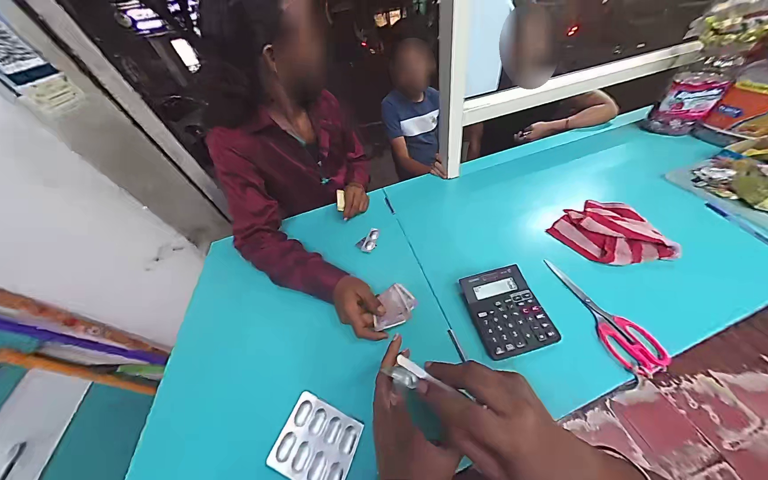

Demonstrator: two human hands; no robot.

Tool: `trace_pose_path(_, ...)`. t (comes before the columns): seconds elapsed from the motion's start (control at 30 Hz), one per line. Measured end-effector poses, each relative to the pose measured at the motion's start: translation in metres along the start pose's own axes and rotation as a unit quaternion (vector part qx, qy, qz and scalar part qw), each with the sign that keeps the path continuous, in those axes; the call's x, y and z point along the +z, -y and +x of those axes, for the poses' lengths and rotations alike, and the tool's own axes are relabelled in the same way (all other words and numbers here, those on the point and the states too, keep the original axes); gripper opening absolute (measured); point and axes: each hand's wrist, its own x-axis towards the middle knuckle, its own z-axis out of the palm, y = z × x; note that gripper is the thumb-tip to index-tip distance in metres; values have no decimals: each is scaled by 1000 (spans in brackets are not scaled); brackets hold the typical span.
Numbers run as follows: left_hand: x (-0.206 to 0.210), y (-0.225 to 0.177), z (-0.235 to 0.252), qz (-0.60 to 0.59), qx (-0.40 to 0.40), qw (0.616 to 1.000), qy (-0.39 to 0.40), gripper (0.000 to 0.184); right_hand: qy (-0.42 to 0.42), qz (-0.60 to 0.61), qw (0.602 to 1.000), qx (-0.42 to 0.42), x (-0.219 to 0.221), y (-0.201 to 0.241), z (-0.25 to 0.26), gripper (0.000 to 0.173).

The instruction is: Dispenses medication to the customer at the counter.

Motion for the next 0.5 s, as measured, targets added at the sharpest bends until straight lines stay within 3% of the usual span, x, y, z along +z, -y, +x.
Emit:
trace_pose_path(0.1,6,-10,0,6,-44,999,6,99,13,-27,1000,-6,-4,4,-1,32)
trace_pose_path(0.2,6,-8,-2,-44,-36,998,-22,102,5,-26,1000,-14,2,6,-1,30)
trace_pose_path(0.4,16,-5,-14,-85,-61,994,-25,124,-15,-15,999,-28,3,6,0,24)
trace_pose_path(0.5,16,-5,-13,-92,-89,991,-27,119,-17,-12,999,-28,3,8,-2,25)
